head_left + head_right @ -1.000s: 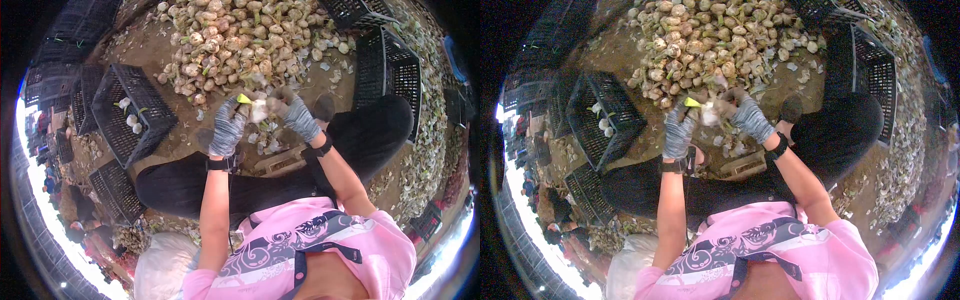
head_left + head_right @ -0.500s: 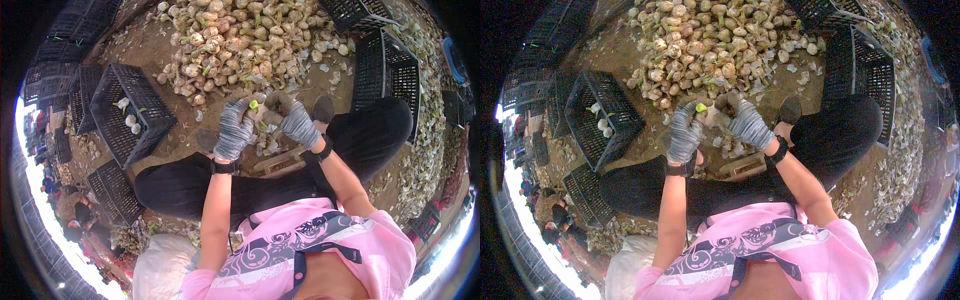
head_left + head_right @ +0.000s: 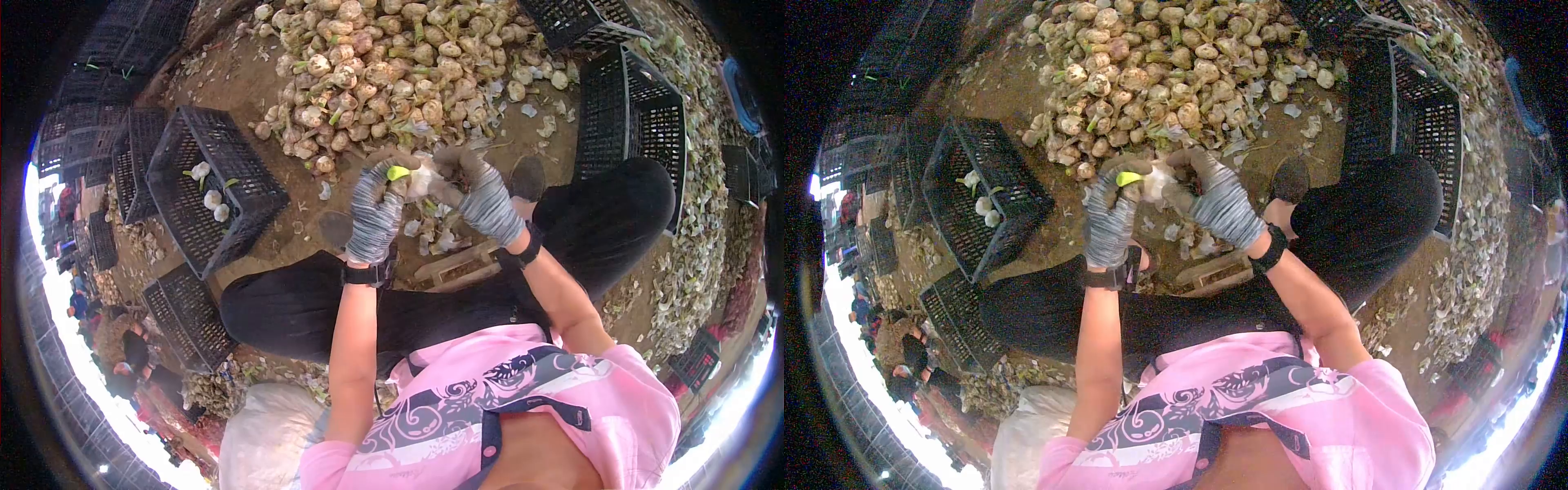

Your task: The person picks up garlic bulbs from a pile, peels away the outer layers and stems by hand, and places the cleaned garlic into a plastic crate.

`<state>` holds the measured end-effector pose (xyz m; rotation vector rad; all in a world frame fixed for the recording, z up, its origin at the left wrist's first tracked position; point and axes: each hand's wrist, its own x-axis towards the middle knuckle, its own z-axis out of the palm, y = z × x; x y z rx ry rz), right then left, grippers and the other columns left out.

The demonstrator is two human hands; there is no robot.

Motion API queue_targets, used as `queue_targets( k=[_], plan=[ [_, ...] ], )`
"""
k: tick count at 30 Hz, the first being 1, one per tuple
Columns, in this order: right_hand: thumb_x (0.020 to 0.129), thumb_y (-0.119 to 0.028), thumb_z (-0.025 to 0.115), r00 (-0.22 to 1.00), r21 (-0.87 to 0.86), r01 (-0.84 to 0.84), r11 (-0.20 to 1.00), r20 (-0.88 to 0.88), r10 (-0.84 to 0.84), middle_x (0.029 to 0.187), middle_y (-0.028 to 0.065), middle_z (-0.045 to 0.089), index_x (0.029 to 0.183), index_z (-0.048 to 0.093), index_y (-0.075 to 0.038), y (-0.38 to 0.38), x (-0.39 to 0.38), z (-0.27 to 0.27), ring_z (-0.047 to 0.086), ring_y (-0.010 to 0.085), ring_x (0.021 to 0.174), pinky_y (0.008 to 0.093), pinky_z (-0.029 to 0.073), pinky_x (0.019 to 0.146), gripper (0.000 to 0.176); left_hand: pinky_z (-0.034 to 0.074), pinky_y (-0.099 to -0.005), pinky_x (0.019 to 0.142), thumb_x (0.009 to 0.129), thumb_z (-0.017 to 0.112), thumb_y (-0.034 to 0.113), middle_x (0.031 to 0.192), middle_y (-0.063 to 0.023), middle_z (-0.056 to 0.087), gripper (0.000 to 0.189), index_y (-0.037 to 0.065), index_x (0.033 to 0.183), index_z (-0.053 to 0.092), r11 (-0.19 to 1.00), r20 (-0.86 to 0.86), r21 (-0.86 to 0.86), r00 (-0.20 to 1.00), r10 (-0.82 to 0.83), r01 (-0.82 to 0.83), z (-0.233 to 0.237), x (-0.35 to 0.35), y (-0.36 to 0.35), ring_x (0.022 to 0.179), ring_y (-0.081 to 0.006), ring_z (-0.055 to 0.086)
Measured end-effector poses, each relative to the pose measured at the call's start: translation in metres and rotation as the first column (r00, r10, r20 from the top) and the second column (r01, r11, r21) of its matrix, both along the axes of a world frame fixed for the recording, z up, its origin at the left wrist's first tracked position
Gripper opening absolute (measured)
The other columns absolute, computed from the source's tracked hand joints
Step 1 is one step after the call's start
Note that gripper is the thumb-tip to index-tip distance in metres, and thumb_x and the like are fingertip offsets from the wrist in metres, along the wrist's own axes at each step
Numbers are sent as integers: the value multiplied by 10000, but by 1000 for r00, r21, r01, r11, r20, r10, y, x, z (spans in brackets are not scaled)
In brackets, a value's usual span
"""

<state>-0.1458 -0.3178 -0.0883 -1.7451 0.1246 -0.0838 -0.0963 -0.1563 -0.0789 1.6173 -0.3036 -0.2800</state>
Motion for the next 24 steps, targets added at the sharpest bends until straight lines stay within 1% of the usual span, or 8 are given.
queue_targets(
  k=[8, 12, 14, 16, 18, 20, 21, 24],
  plan=[
    [735, -43, 578, 993, 172, 104, 980, -71, -94, 901, 116, 611, 999, 577, -38, -27, 11, -15, 576, 168, 815, 289, 454, 744, 264, 429, -290, 796, 817, 575, 145, 959, -36, 582, 130, 56, 905, 612, 976, -52, -188, 992, -119, 108, 6, -3, 5, 895, -151, 539],
    [730, -83, 608, 984, -382, -148, 912, -147, 98, 915, 107, 618, 927, 618, -34, -25, 5, -26, 585, 238, 825, 321, 452, 755, 204, 446, -310, 824, 780, 623, 170, 982, -52, 584, 247, 57, 995, 579, 859, -340, -511, 926, -164, -35, 7, -4, 2, 938, -181, 548],
    [720, -126, 637, 973, -227, -190, 955, -174, 152, 887, 101, 623, 892, 630, -34, -25, 0, -40, 585, 241, 797, 329, 456, 726, 195, 476, -349, 801, 749, 624, 166, 1034, -101, 585, 293, 25, 999, 569, 581, -567, -732, 791, -229, -356, 5, -4, -2, 886, -213, 584],
    [714, -176, 659, 823, 278, -492, 825, -159, 545, 855, 99, 627, 848, 638, -27, -33, -5, -13, 591, 227, 778, 329, 461, 688, 202, 498, -377, 788, 768, 585, 167, 1047, -125, 582, 324, 6, 1046, 538, 685, -629, -603, 772, -94, -408, -10, -8, 9, 898, -238, 587],
    [723, -221, 661, 714, 22, -692, 721, 164, 680, 847, 99, 626, 869, 625, -9, -50, 1, -8, 594, 187, 795, 303, 467, 675, 260, 502, -360, 785, 815, 506, 143, 1040, -134, 582, 293, -15, 1061, 524, 531, -739, -651, 614, -278, -542, -12, -5, 11, 892, -250, 587],
    [744, -225, 644, 774, 740, -499, 450, 148, 615, 862, 100, 621, 895, 614, 4, -53, 4, -9, 574, 148, 842, 275, 465, 696, 276, 495, -351, 798, 852, 439, 135, 1072, -147, 563, 295, -26, 1092, 497, 536, -733, -644, 640, -229, -546, -15, -7, 7, 934, -245, 570],
    [767, -246, 627, 902, 376, -412, 830, 41, 429, 867, 99, 612, 963, 587, 5, -60, 9, -20, 572, 137, 804, 264, 469, 701, 322, 494, -353, 798, 846, 479, 138, 1087, -155, 551, 310, -31, 1106, 479, 496, -751, -644, 606, -262, -583, -18, -5, 6, 964, -248, 555],
    [787, -257, 613, 984, 573, 104, 813, -178, -1, 872, 86, 605, 1012, 561, 4, -36, 14, -35, 566, 124, 773, 250, 468, 689, 348, 508, -348, 762, 835, 522, 134, 1084, -155, 545, 313, -29, 1098, 472, 509, -801, -583, 553, -228, -634, -28, -3, 5, 971, -257, 551]
  ],
)
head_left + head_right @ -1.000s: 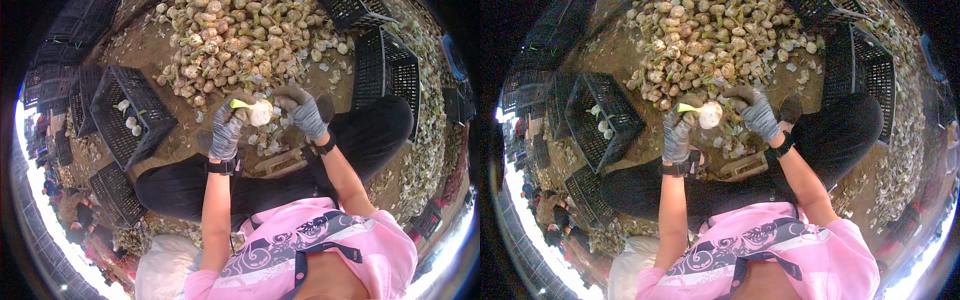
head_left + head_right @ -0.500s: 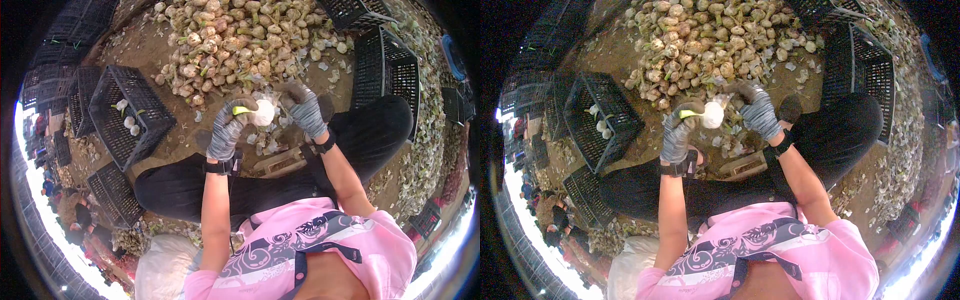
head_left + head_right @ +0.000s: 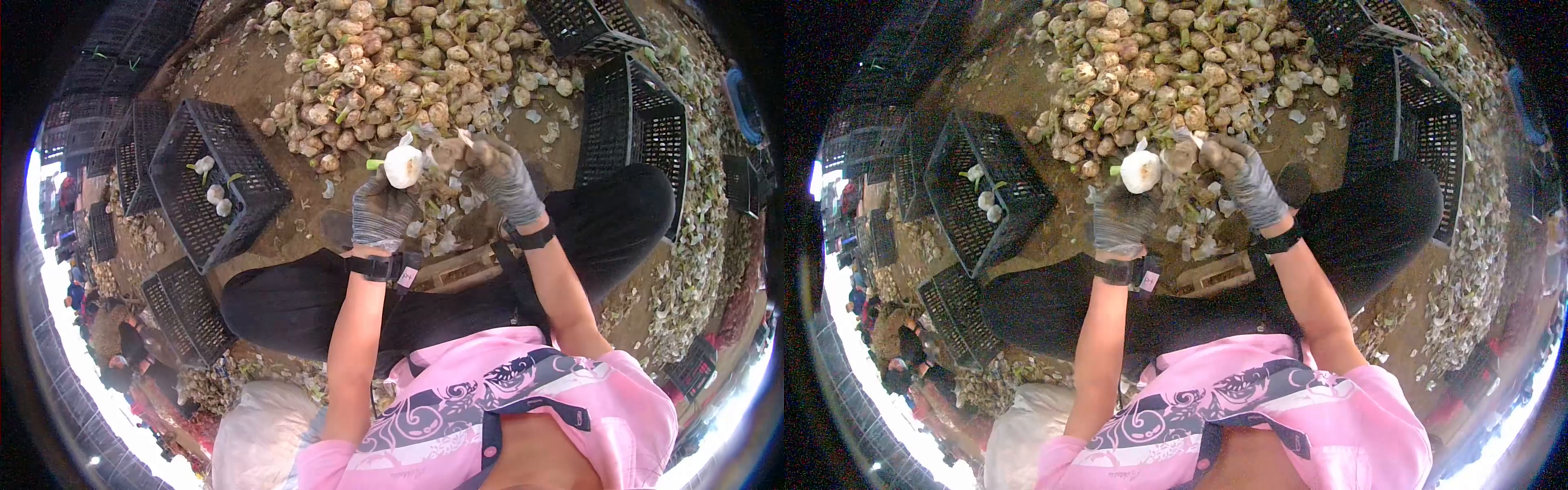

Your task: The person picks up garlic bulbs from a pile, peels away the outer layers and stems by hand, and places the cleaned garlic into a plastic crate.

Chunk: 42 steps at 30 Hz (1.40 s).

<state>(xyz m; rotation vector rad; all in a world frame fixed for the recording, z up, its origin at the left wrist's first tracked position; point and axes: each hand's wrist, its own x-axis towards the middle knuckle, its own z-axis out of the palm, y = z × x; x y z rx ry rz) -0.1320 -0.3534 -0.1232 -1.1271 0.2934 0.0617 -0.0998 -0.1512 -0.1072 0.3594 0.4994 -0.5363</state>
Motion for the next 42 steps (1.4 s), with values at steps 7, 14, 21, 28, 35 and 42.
queue_targets(
  k=[7, 14, 21, 28, 35, 42],
  plan=[
    [806, -212, 607, 973, -208, -144, 968, -210, 100, 830, 71, 602, 1042, 512, 15, 3, -3, -50, 589, 127, 652, 252, 491, 577, 340, 500, -319, 681, 805, 510, 127, 1004, -140, 571, 273, 2, 1047, 515, 958, -87, 100, 956, 279, -270, -15, 25, 42, 877, -226, 564],
    [794, -111, 579, 940, -220, -174, 960, -328, 95, 934, 122, 607, 1093, 509, 35, 11, -4, -42, 560, 190, 836, 267, 445, 732, 339, 506, -312, 646, 745, 607, 53, 880, -114, 597, 261, 7, 990, 529, 746, 311, -112, 689, 654, -657, 56, 71, 121, 781, -201, 580],
    [771, -256, 626, 927, -746, -370, 553, -260, 270, 939, 149, 610, 1121, 500, -6, 25, -5, -54, 584, 253, 822, 337, 460, 729, 449, 404, -354, 840, 732, 592, 250, 1086, -159, 565, 453, 0, 1106, 530, -294, -69, 953, 886, -458, -78, -62, 109, 93, 976, -316, 533],
    [748, -203, 627, 870, -734, -493, 468, -416, 264, 1016, 174, 584, 1166, 490, -94, 35, -8, -53, 572, 283, 906, 357, 446, 777, 453, 380, -420, 915, 782, 500, 207, 1316, -165, 363, 554, 148, 1307, 334, -789, -684, 615, 485, -545, -18, -181, 118, 113, 1153, -345, 416],
    [817, -99, 549, 969, -542, -238, 806, -188, 159, 851, 52, 606, 1059, 557, -9, 31, 0, -35, 539, 105, 746, 242, 440, 650, 258, 361, -425, 924, 769, 600, 357, 1225, -221, 446, 580, 13, 1206, 435, -573, -373, 816, 693, -616, -70, -205, 109, 109, 1146, -313, 431],
    [871, -181, 508, 991, -95, 63, 994, -113, -73, 1016, 86, 579, 1138, 502, -6, 25, 12, -7, 549, 157, 897, 274, 445, 789, 319, 444, -281, 798, 760, 646, 136, 1055, -68, 557, 387, 19, 1102, 507, 664, 292, 718, 777, -558, 207, -38, 75, -12, 949, -166, 537]
  ],
)
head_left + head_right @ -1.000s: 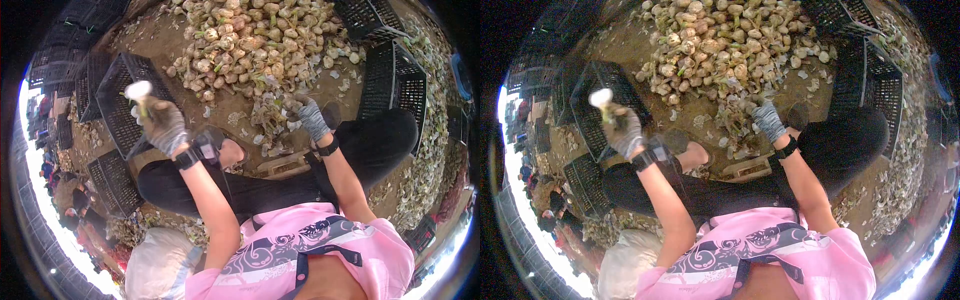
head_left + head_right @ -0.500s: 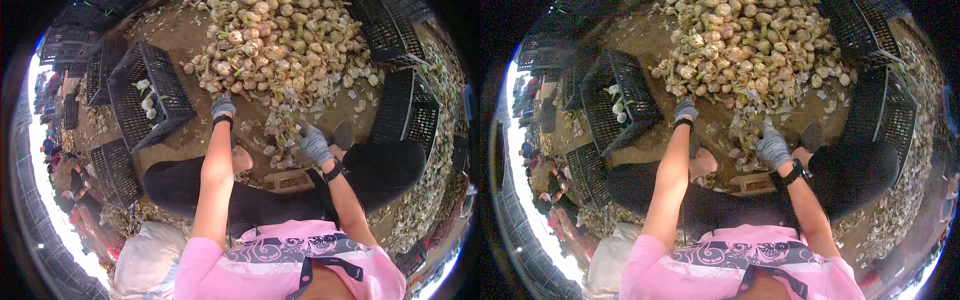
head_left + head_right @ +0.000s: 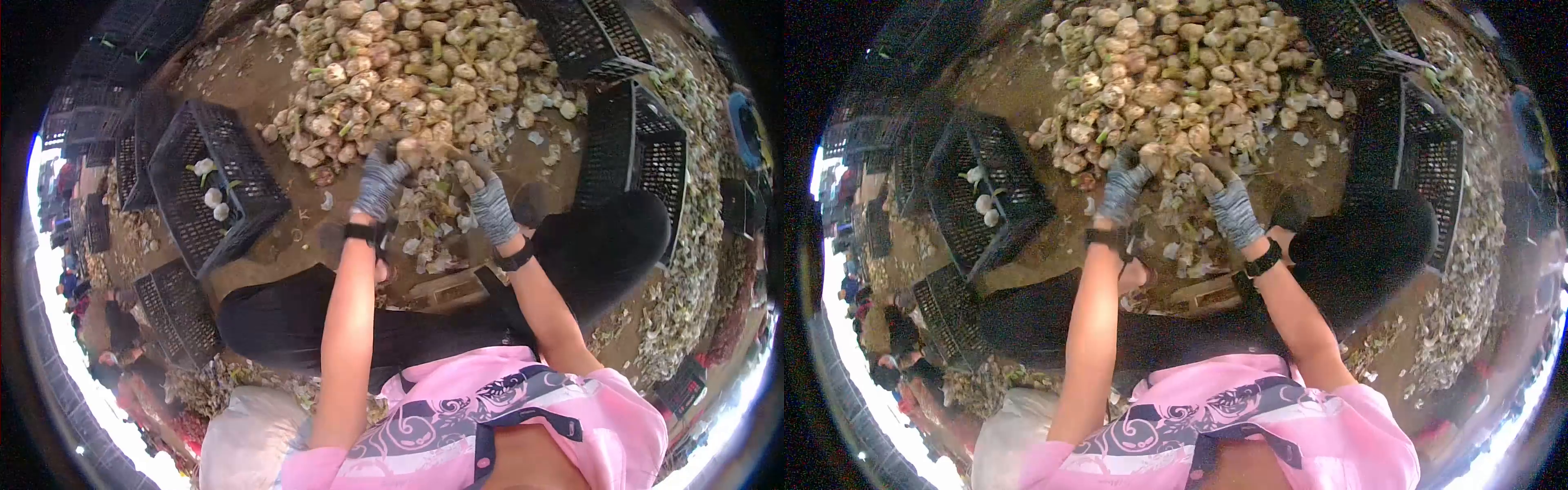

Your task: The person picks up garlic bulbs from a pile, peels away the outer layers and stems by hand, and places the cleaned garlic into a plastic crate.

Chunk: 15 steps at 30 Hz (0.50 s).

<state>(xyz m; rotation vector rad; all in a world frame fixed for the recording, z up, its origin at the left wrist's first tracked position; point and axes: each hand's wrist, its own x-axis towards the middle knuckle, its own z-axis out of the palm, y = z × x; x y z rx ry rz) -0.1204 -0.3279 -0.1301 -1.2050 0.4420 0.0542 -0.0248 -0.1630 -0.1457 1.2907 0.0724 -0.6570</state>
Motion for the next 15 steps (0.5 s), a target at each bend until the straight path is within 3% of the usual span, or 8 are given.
queue_targets(
  k=[1, 2, 5, 8, 9, 12, 13, 15],
  plan=[
    [866, -195, 520, 985, -201, 33, 979, 170, 2, 1017, 77, 575, 1123, 510, -6, -3, 2, 11, 541, 132, 911, 269, 448, 807, 318, 445, -280, 809, 751, 655, 123, 1055, -60, 557, 393, 26, 1102, 507, 999, 119, 39, 993, -27, 22, 15, -14, -14, 947, -161, 537],
    [866, -195, 520, 986, -205, 47, 978, 169, -12, 1017, 77, 575, 1123, 510, -6, -9, 0, 14, 541, 132, 911, 269, 448, 807, 318, 446, -278, 819, 743, 664, 110, 1055, -52, 557, 399, 33, 1103, 508, 996, 234, 82, 971, -57, 39, 30, -28, -25, 946, -156, 536],
    [840, -239, 555, 994, -174, -29, 984, 97, 47, 962, 66, 581, 1062, 530, -4, -20, -12, 16, 534, 132, 854, 276, 444, 753, 325, 473, -274, 794, 716, 689, 68, 1035, -67, 558, 423, 35, 1092, 497, 998, 180, -63, 983, 29, -18, 54, -63, -42, 923, -147, 542],
    [814, -253, 585, 990, -99, 6, 995, 142, 8, 926, 64, 582, 1023, 537, 1, -21, -18, 10, 526, 126, 826, 273, 439, 730, 332, 453, -288, 837, 724, 661, 11, 1076, -70, 537, 435, 32, 1117, 476, 993, 179, -102, 981, 79, -61, 78, -81, -43, 957, -154, 530],
    [797, -238, 603, 979, -115, -5, 993, 202, 28, 916, 72, 582, 1003, 536, 7, -22, -15, 7, 525, 123, 834, 274, 439, 738, 327, 450, -288, 842, 719, 651, -16, 1084, -72, 532, 461, 31, 1135, 457, 997, 262, -5, 962, 73, -74, 81, -85, -42, 965, -158, 526],
    [811, -317, 603, 976, -159, -15, 987, 214, 49, 934, 37, 588, 1027, 541, 15, -16, -17, 18, 549, 101, 798, 232, 454, 711, 401, 443, -292, 846, 727, 670, 54, 1066, -65, 528, 434, 40, 1116, 479, 988, 315, -82, 937, 149, -130, 88, -94, -45, 956, -156, 520],
    [808, -289, 611, 982, 19, 59, 998, 179, -61, 903, 31, 593, 1000, 556, 17, -10, -20, 24, 544, 92, 786, 233, 448, 721, 366, 443, -292, 846, 727, 670, 54, 1066, -65, 528, 434, 40, 1116, 479, 989, 317, -80, 937, 146, -127, 87, -95, -45, 956, -156, 520],
    [800, -243, 613, 985, 50, 40, 998, 169, -47, 902, 29, 591, 990, 548, 15, -12, -19, 25, 538, 92, 786, 242, 446, 712, 327, 445, -295, 843, 726, 669, 51, 1056, -58, 524, 417, 42, 1098, 481, 990, 340, 16, 932, 127, -140, 84, -97, -44, 946, -154, 518]
  ],
)
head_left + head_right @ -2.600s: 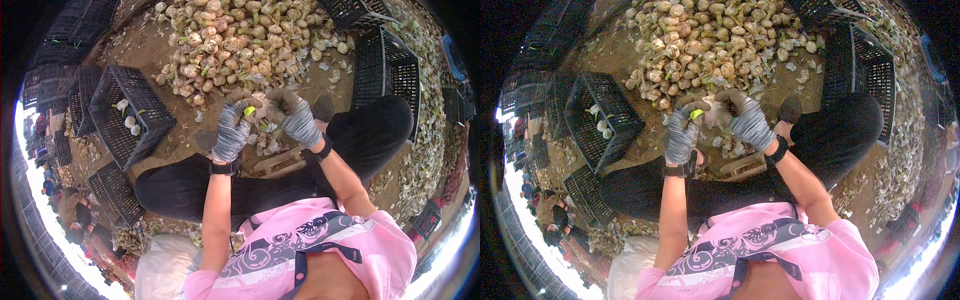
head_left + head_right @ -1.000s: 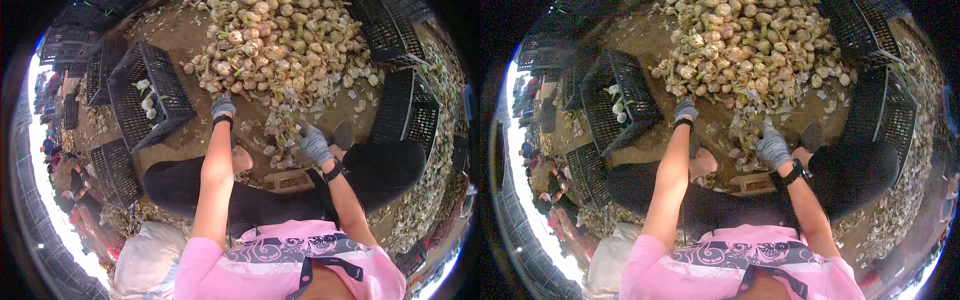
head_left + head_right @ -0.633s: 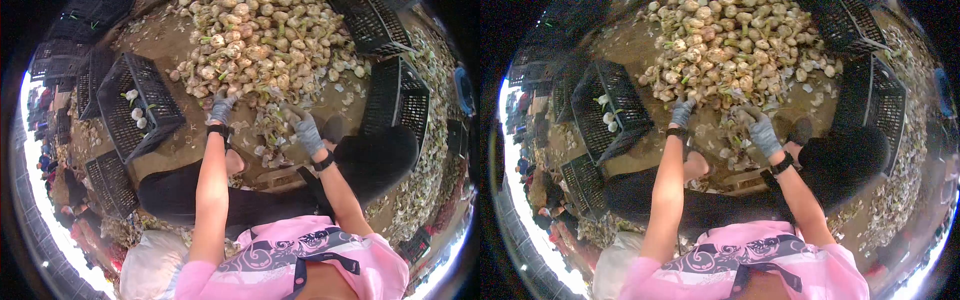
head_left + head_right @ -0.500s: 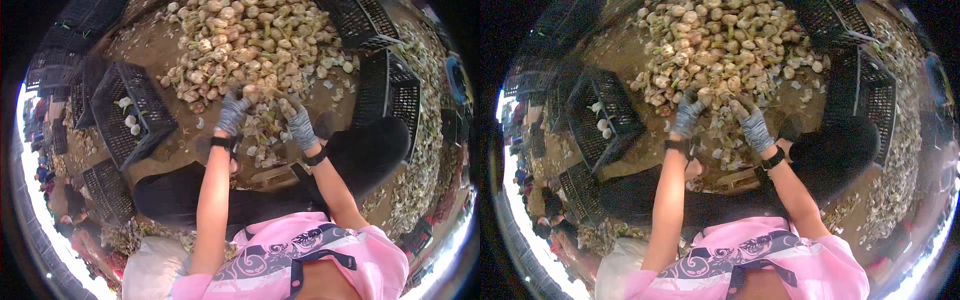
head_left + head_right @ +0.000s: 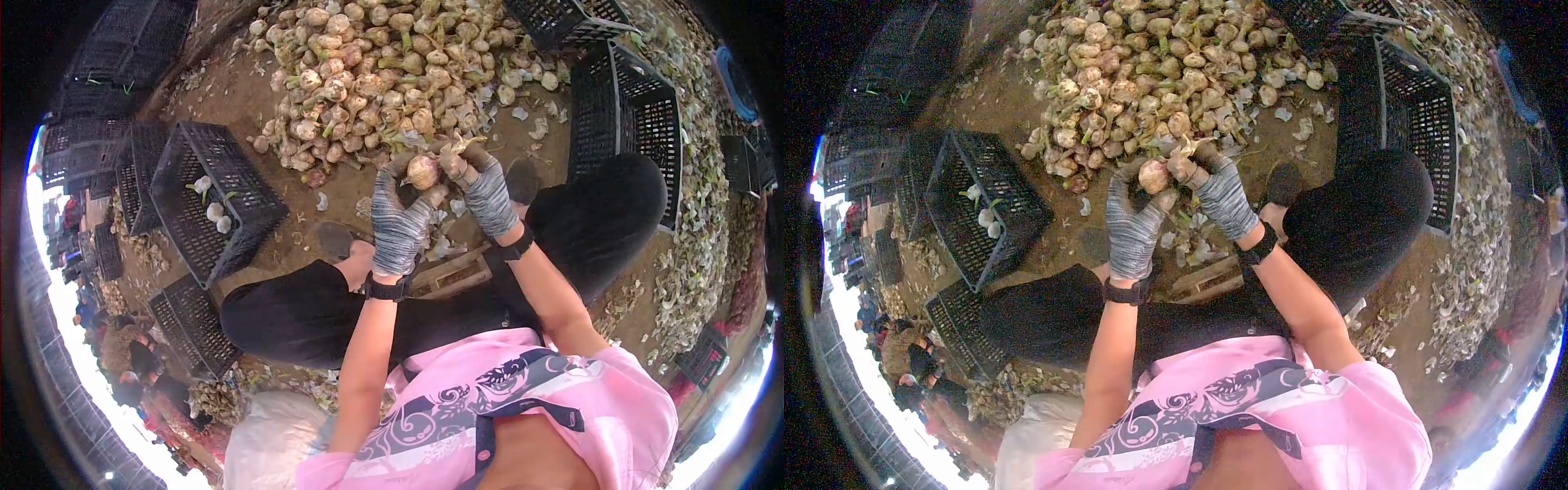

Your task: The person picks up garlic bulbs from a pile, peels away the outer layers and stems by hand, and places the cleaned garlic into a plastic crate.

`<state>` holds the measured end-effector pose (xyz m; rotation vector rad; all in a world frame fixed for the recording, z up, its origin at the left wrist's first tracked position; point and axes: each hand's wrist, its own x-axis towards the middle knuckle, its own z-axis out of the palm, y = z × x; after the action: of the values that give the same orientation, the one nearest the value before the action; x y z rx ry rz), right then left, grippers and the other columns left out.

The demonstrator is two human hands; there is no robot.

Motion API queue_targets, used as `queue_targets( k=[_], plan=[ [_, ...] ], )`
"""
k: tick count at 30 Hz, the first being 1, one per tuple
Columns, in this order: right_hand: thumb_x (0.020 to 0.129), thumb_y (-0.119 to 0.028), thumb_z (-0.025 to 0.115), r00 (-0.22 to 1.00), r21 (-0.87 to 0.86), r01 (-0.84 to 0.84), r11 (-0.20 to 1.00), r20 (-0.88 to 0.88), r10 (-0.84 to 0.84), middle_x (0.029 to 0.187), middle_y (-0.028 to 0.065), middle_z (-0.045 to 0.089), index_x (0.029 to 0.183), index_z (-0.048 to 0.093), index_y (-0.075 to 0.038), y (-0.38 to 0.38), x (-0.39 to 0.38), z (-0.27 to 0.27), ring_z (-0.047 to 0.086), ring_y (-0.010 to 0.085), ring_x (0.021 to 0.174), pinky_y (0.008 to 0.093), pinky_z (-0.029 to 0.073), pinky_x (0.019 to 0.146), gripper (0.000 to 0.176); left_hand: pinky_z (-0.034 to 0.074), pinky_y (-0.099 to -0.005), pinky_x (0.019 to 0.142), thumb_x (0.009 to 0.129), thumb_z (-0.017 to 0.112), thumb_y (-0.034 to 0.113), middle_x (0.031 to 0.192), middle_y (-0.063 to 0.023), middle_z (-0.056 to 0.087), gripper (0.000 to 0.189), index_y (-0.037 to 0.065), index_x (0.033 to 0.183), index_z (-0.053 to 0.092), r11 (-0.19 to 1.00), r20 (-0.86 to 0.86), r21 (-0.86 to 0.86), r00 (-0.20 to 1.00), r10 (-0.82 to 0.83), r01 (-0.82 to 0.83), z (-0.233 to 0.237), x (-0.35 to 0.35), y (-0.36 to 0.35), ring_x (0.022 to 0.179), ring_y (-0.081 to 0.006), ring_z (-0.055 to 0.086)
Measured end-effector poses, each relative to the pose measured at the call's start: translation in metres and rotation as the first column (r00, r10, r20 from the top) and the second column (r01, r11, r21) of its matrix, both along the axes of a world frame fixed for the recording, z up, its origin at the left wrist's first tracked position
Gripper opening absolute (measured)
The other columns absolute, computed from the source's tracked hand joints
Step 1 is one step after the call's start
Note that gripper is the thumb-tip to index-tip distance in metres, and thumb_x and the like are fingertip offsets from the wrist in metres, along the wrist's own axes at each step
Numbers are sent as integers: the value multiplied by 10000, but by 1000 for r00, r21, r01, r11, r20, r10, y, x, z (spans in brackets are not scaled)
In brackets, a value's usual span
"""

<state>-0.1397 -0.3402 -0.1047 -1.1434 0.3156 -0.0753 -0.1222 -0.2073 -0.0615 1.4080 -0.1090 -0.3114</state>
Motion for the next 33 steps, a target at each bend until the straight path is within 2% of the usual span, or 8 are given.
queue_targets(
  k=[10, 14, 20, 25, 27, 29, 31, 33],
  plan=[
    [785, -186, 626, 980, -279, -196, 940, -98, 176, 787, 52, 614, 934, 598, 17, -10, -1, 21, 540, 102, 740, 257, 450, 686, 253, 460, -264, 776, 748, 670, 95, 987, -64, 559, 394, 18, 1086, 482, 997, -97, 65, 994, 53, -47, 1, -3, 10, 871, -143, 549],
    [779, -170, 631, 967, -406, -249, 879, -46, 252, 838, 77, 622, 961, 589, 16, -9, -1, 11, 549, 110, 763, 272, 454, 701, 264, 434, -261, 773, 827, 556, 362, 996, -60, 570, 408, 14, 1040, 545, 995, -132, 56, 987, 86, -79, -10, 2, 19, 883, -126, 528],
    [777, -148, 619, 933, -312, -336, 889, 18, 359, 923, 80, 616, 1005, 568, 27, -2, -6, 4, 558, 115, 800, 274, 458, 735, 292, 430, -218, 480, 876, 459, 410, 697, -29, 590, 394, 52, 802, 605, 996, -602, 28, 794, 81, -80, -14, 26, 28, 579, -104, 541],
    [800, -147, 571, 868, 24, -451, 892, -219, 445, 946, 77, 608, 1042, 547, 36, 0, -6, 15, 540, 120, 841, 271, 440, 785, 304, 456, -276, 521, 890, 420, 386, 681, -62, 589, 415, 30, 771, 596, 995, -786, 75, 618, 21, 62, -40, 41, 47, 585, -172, 542],
    [805, -155, 562, 917, -23, -373, 928, -165, 364, 962, 84, 604, 1057, 534, 40, 2, -7, 3, 539, 124, 853, 270, 437, 790, 321, 463, -343, 605, 897, 396, 345, 718, -139, 599, 400, -3, 839, 584, 825, -174, 539, 981, -89, 171, -64, 36, 54, 641, -281, 555],
    [809, -164, 553, 954, -69, -288, 955, -108, 280, 979, 90, 600, 1073, 521, 45, 2, -7, -12, 539, 129, 865, 269, 433, 796, 339, 443, -392, 658, 895, 404, 278, 762, -199, 587, 327, -6, 955, 554, 419, 661, 743, 668, -341, -522, -91, 15, 56, 711, -354, 553],
    [812, -172, 549, 969, -318, -240, 917, -128, 210, 980, 89, 592, 1092, 505, 51, 1, -8, -22, 540, 125, 868, 258, 430, 793, 360, 438, -397, 656, 893, 422, 229, 816, -193, 589, 283, 12, 1049, 516, 794, 410, 586, 904, -120, -160, -28, 11, 31, 760, -354, 562],
    [813, -170, 547, 988, -442, -153, 884, -66, 138, 968, 98, 594, 1091, 502, 57, 8, -13, -7, 544, 132, 856, 258, 434, 782, 362, 440, -392, 683, 889, 442, 212, 861, -186, 590, 263, 18, 1053, 513, 784, 136, 620, 987, -83, -19, -17, 2, 20, 801, -363, 557]
  ],
)
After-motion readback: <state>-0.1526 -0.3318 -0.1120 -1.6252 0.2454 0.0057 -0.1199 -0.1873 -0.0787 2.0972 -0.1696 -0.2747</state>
